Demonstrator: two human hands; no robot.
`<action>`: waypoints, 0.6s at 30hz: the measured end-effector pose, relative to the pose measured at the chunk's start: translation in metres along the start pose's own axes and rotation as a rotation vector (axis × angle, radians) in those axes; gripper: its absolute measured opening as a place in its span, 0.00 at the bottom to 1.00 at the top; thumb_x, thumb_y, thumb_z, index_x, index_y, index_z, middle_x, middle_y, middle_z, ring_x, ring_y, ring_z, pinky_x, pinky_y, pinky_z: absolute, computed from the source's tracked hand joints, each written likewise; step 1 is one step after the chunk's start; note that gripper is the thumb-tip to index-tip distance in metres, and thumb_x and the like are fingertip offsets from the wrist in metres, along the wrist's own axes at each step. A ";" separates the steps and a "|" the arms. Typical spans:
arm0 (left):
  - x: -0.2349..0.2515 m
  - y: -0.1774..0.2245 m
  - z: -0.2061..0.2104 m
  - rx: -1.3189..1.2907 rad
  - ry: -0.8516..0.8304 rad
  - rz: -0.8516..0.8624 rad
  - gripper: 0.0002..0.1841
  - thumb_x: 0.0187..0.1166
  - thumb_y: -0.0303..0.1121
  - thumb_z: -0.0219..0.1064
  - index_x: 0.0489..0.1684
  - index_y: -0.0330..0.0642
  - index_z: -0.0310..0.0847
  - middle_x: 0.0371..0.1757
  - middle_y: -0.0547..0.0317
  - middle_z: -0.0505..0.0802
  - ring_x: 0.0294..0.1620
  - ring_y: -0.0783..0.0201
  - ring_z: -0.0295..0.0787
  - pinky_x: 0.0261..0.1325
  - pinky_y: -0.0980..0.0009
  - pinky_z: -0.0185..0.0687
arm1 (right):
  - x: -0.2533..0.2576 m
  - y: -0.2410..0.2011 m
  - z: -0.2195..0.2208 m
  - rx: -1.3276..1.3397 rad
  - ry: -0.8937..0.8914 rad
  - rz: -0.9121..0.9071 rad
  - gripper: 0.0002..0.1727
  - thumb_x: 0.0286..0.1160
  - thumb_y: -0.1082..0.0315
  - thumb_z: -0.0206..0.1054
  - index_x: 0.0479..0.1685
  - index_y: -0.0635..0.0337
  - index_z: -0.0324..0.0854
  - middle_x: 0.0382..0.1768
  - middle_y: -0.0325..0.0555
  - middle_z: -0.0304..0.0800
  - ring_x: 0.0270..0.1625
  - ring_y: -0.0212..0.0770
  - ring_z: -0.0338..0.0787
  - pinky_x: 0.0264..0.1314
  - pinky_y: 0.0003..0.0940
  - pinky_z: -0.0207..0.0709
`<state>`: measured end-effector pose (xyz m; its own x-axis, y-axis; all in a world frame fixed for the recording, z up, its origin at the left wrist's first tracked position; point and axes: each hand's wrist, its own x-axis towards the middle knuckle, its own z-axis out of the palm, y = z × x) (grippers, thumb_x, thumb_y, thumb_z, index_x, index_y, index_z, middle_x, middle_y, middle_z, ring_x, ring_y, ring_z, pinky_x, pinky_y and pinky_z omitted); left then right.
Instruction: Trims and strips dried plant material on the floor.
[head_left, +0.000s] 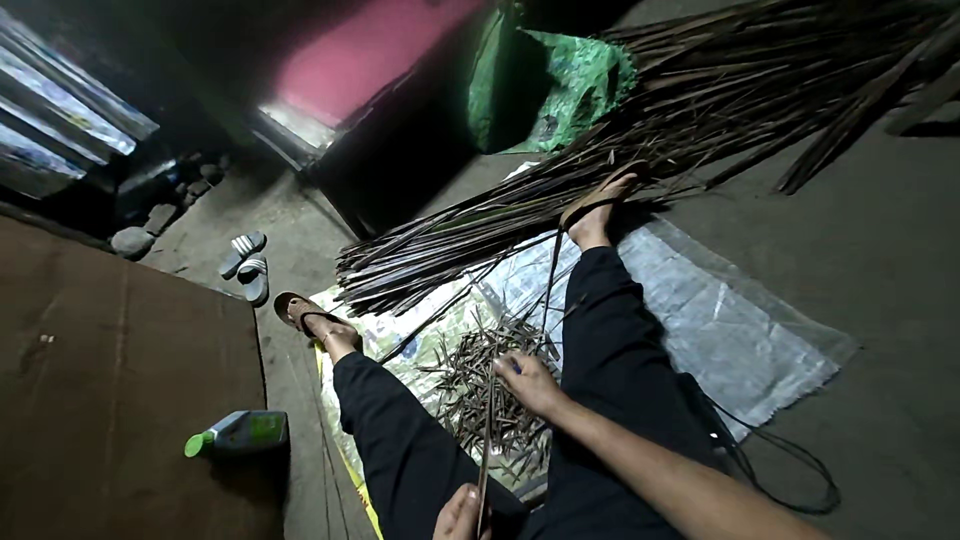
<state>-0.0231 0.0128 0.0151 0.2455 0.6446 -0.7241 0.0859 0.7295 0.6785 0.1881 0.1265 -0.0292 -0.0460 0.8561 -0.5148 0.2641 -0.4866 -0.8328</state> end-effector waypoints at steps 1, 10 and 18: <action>0.001 0.000 0.000 -0.005 0.026 0.003 0.18 0.95 0.33 0.38 0.40 0.42 0.74 0.15 0.71 0.77 0.09 0.81 0.65 0.12 0.85 0.62 | -0.006 0.001 0.001 -0.099 -0.061 -0.034 0.21 0.93 0.60 0.54 0.59 0.73 0.83 0.46 0.61 0.88 0.47 0.51 0.87 0.59 0.50 0.78; 0.012 0.003 0.005 -0.128 0.083 0.043 0.19 0.93 0.31 0.36 0.36 0.45 0.74 0.13 0.72 0.74 0.09 0.81 0.61 0.12 0.85 0.58 | -0.050 -0.004 0.035 -0.826 -0.465 -0.331 0.12 0.77 0.71 0.64 0.49 0.73 0.83 0.49 0.68 0.90 0.55 0.68 0.91 0.54 0.66 0.80; 0.005 -0.008 0.002 -0.088 0.019 0.003 0.19 0.95 0.33 0.35 0.37 0.44 0.73 0.13 0.73 0.73 0.08 0.82 0.60 0.11 0.86 0.56 | -0.021 0.015 0.020 -0.875 -0.361 -0.173 0.15 0.80 0.70 0.62 0.59 0.70 0.81 0.55 0.69 0.89 0.60 0.69 0.90 0.59 0.67 0.78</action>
<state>-0.0208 0.0098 0.0062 0.2268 0.6503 -0.7251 -0.0004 0.7445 0.6676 0.1733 0.0980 -0.0349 -0.4073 0.7272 -0.5525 0.8441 0.0687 -0.5318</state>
